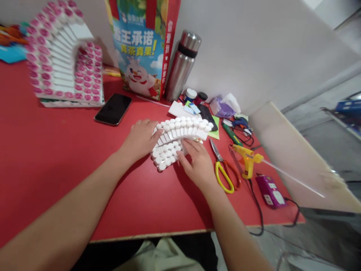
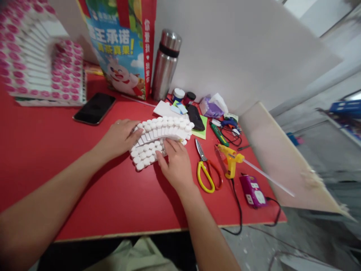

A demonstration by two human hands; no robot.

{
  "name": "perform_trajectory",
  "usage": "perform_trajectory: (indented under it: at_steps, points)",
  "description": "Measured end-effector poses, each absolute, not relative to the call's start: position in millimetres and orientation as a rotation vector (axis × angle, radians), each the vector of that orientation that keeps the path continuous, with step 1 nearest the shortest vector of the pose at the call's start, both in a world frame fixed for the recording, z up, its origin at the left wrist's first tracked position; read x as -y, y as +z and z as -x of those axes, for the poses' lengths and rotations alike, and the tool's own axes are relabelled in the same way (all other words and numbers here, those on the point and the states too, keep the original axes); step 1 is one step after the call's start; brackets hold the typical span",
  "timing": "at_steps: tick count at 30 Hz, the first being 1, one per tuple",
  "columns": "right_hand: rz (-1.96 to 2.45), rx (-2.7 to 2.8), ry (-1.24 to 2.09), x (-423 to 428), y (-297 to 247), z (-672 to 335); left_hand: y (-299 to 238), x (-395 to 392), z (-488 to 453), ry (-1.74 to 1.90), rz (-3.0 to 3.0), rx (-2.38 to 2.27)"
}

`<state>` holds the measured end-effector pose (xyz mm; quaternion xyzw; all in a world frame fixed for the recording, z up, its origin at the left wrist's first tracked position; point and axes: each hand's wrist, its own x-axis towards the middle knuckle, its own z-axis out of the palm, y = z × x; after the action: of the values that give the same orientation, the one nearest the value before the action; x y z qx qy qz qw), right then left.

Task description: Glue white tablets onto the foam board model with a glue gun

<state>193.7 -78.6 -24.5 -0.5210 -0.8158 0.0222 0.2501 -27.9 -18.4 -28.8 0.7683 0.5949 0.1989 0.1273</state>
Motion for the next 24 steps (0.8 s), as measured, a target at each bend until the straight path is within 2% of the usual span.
perform_trajectory:
  at_steps: [10, 24]
  points:
    - [1.539, 2.424, 0.044, 73.9, -13.1, -195.0, -33.9, 17.6, 29.4, 0.622, -2.261, -1.710]
    - [1.491, 2.419, 0.136, 65.5, -11.0, -193.7, -35.6, 19.4, 28.6, 0.645, -2.273, -1.744]
